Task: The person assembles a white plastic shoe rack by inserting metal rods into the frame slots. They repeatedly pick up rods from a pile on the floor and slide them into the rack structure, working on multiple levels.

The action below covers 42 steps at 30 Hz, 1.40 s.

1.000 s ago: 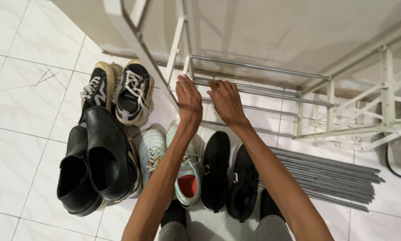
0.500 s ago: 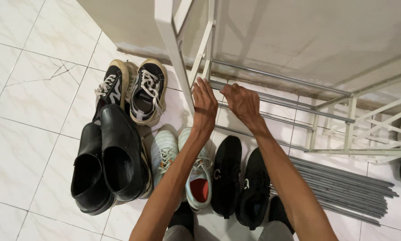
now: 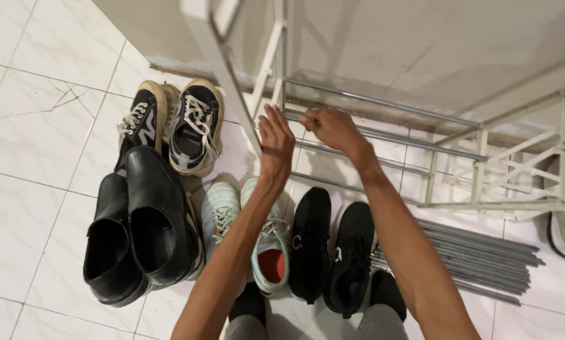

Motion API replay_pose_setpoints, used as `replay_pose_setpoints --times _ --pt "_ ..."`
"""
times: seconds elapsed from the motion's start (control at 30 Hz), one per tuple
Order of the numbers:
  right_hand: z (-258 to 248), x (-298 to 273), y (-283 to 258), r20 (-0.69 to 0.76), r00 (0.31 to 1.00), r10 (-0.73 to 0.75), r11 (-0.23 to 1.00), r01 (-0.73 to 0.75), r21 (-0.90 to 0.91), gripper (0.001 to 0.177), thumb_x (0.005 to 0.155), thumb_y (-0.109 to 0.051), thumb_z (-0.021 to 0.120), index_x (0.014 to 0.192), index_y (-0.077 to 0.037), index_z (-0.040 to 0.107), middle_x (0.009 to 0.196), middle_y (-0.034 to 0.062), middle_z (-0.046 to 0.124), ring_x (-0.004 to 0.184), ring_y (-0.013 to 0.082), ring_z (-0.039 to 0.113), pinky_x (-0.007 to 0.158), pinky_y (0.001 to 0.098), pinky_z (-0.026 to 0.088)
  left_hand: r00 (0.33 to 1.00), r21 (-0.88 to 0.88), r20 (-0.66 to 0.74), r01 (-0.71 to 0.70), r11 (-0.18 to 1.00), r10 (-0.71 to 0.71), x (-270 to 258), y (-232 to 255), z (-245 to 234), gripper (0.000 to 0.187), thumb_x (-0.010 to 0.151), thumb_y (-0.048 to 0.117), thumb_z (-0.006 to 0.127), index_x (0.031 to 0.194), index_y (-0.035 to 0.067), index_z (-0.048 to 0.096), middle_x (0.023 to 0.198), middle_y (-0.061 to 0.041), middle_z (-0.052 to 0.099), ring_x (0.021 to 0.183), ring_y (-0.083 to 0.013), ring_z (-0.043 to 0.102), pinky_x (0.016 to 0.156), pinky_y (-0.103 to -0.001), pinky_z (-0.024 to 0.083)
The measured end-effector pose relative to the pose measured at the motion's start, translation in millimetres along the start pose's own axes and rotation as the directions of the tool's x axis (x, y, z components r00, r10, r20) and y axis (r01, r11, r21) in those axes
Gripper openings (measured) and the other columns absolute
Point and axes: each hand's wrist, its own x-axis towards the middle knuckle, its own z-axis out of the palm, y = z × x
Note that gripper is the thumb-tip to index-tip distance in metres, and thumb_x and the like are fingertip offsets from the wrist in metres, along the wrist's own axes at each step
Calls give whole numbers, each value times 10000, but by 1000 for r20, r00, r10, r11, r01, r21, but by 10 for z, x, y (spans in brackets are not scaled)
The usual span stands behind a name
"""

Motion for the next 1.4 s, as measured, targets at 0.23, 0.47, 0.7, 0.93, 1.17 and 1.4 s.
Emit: replay_pose_setpoints --times 0.23,0.47,0.7,0.93,1.17,1.4 --pt "316 -190 -542 -509 808 -297 926 113 -361 153 949 -170 697 1051 -56 684 861 96 667 783 277 688 630 405 550 997 -60 -75 21 998 -25 -59 -15 -3 670 892 81 668 1467 -159 420 1508 -354 448 1287 -422 589 1115 -423 475" --pt "217 -105 -542 -414 896 -163 976 85 -200 205 1016 -263 662 1029 -73 739 917 123 743 700 275 701 477 394 503 999 -64 -47 -13 998 10 -62 -53 -49 697 854 48 674 1465 -171 419 1511 -357 446 1307 -421 574 1138 -419 452" --pt "-3 110 -222 32 997 65 990 -69 122 326 1029 -398 574 1052 -119 740 828 164 738 779 357 700 709 487 529 996 -146 -88 9 989 -22 -64 -26 -36 702 838 25 675 1457 -180 415 1515 -361 436 1304 -429 567 1127 -434 462" --pt "254 16 -339 -233 970 -70 991 42 -126 227 1068 -294 611 1045 -90 708 901 140 719 858 342 701 718 473 546 999 -86 -51 6 996 -10 -51 -37 -74 687 860 57 670 1464 -162 427 1516 -357 435 1299 -423 573 1127 -431 460" --pt "312 -107 -666 -530 806 -264 950 122 -287 229 921 -154 691 1142 -99 705 844 81 660 753 268 689 588 389 530 998 -50 -68 -5 999 2 -78 -41 -52 679 882 94 677 1472 -136 430 1522 -342 444 1314 -426 570 1136 -439 450" --pt "142 -5 -650 -259 966 -21 998 4 -64 171 1011 -239 652 995 -96 742 737 109 697 630 309 668 525 433 491 998 -49 -57 -23 999 20 -62 -105 -15 766 819 92 725 1488 -122 419 1532 -321 436 1309 -388 577 1132 -420 449"
